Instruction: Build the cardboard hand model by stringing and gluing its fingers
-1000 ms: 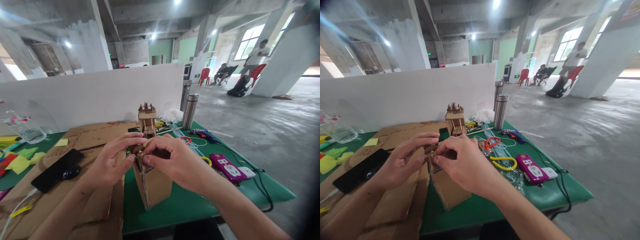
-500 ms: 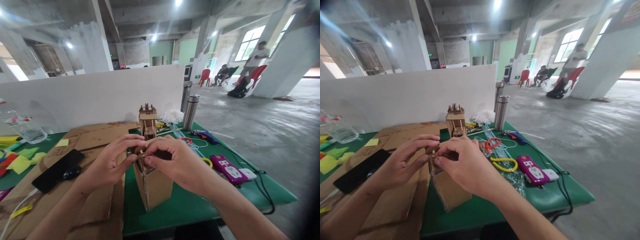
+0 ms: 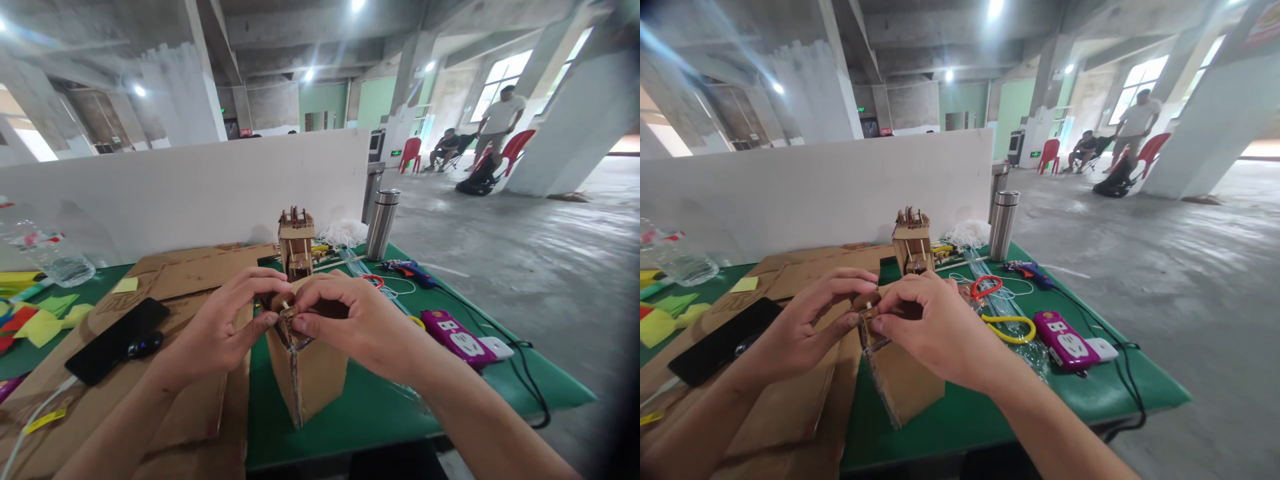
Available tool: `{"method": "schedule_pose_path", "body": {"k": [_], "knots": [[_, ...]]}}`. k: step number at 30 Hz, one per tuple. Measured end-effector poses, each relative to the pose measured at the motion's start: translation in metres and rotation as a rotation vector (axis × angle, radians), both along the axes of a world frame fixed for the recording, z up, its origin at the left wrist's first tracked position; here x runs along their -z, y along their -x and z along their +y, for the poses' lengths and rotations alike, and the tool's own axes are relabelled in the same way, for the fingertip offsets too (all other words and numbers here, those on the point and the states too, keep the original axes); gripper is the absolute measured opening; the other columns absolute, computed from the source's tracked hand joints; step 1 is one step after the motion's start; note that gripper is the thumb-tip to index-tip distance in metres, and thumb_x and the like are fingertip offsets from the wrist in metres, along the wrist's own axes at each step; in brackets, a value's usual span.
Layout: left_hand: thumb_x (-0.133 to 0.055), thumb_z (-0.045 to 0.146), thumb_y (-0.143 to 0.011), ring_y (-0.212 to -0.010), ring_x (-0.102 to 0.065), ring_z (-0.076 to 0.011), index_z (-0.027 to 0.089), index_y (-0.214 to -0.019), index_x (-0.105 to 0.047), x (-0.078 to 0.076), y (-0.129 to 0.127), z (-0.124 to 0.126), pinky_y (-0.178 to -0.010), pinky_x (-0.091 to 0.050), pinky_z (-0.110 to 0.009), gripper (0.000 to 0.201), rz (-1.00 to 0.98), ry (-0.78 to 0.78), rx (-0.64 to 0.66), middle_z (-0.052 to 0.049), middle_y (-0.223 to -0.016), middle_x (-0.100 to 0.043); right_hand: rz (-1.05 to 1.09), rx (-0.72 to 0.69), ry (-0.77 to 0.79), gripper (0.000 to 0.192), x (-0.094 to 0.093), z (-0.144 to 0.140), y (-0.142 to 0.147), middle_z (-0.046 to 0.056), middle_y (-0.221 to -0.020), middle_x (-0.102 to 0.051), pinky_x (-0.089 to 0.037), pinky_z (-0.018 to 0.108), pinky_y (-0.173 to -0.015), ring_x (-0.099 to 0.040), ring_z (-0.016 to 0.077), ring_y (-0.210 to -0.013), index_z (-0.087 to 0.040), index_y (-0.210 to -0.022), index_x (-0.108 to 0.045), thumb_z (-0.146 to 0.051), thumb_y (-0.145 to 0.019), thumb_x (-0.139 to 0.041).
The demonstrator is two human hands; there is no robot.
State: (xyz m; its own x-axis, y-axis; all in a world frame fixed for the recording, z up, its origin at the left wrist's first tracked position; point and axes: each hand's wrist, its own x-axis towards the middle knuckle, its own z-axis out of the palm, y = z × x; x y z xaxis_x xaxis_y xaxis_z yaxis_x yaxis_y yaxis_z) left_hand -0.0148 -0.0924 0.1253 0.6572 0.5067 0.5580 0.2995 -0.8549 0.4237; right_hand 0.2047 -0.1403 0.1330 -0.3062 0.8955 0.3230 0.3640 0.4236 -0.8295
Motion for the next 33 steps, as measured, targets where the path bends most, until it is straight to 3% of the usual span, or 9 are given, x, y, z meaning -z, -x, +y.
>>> {"method": "schedule_pose_path", "body": {"k": [8,16,21,25,30,33], "knots": [[-0.061,0.028,-0.093,-0.110,-0.060,-0.0199,0.028,-0.123,-0.057,-0.002,0.002,0.001,-0.094,-0.049,-0.031,0.030,-0.025,0.016,-0.024,-0.006,-0.116,-0.060,0.031,-0.020,-0.022,0.009,0.002,0.000,0.001,0.002,-0.097,-0.071,-0.046,0.035,-0.084,-0.062,0.0192,-0.095,-0.021,-0.078,-0.070,-0.023,-0.087,-0.066],[-0.062,0.022,-0.092,-0.115,-0.058,-0.0194,0.029,-0.122,-0.059,-0.007,-0.002,0.003,-0.100,-0.048,-0.032,0.031,-0.005,-0.054,0.014,-0.005,-0.120,-0.060,-0.002,0.006,-0.031,0.011,0.002,0.001,0.000,0.000,-0.097,-0.071,-0.041,0.035,-0.087,-0.061,0.0188,-0.096,-0.023,-0.079,-0.070,-0.027,-0.087,-0.064],[-0.063,0.023,-0.092,-0.113,-0.060,-0.0186,0.033,-0.124,-0.062,-0.004,-0.002,0.003,-0.098,-0.050,-0.030,0.033,-0.044,-0.017,0.033,-0.004,-0.119,-0.061,0.002,0.053,0.047,0.014,0.001,-0.003,0.001,0.001,-0.086,-0.068,-0.044,0.031,-0.074,-0.060,0.0174,-0.084,-0.021,-0.082,-0.065,-0.034,-0.085,-0.066],[-0.064,0.024,-0.092,-0.114,-0.059,-0.0172,0.034,-0.123,-0.062,-0.001,-0.003,0.002,-0.101,-0.048,-0.029,0.033,-0.074,-0.030,0.000,-0.003,-0.119,-0.061,0.056,0.023,0.054,0.024,-0.001,-0.003,0.003,-0.001,-0.074,-0.063,-0.043,0.027,-0.062,-0.056,0.0141,-0.069,-0.021,-0.086,-0.063,-0.040,-0.095,-0.052],[-0.065,0.027,-0.091,-0.113,-0.059,-0.0182,0.034,-0.128,-0.056,0.006,-0.004,0.000,-0.098,-0.050,-0.030,0.039,-0.132,0.058,-0.062,-0.003,-0.121,-0.060,-0.005,0.085,0.085,0.022,-0.009,-0.001,0.005,0.001,-0.074,-0.066,-0.044,0.027,-0.060,-0.059,0.0147,-0.067,-0.018,-0.081,-0.066,-0.032,-0.092,-0.054],[-0.069,0.029,-0.089,-0.103,-0.063,-0.0154,0.032,-0.123,-0.056,0.010,-0.004,0.001,-0.091,-0.053,-0.026,0.037,-0.186,0.136,-0.084,-0.002,-0.115,-0.062,-0.036,0.142,0.057,0.019,-0.011,-0.002,0.008,0.002,-0.074,-0.066,-0.045,0.028,-0.062,-0.059,0.0152,-0.068,-0.018,-0.075,-0.065,-0.027,-0.089,-0.056]]}}
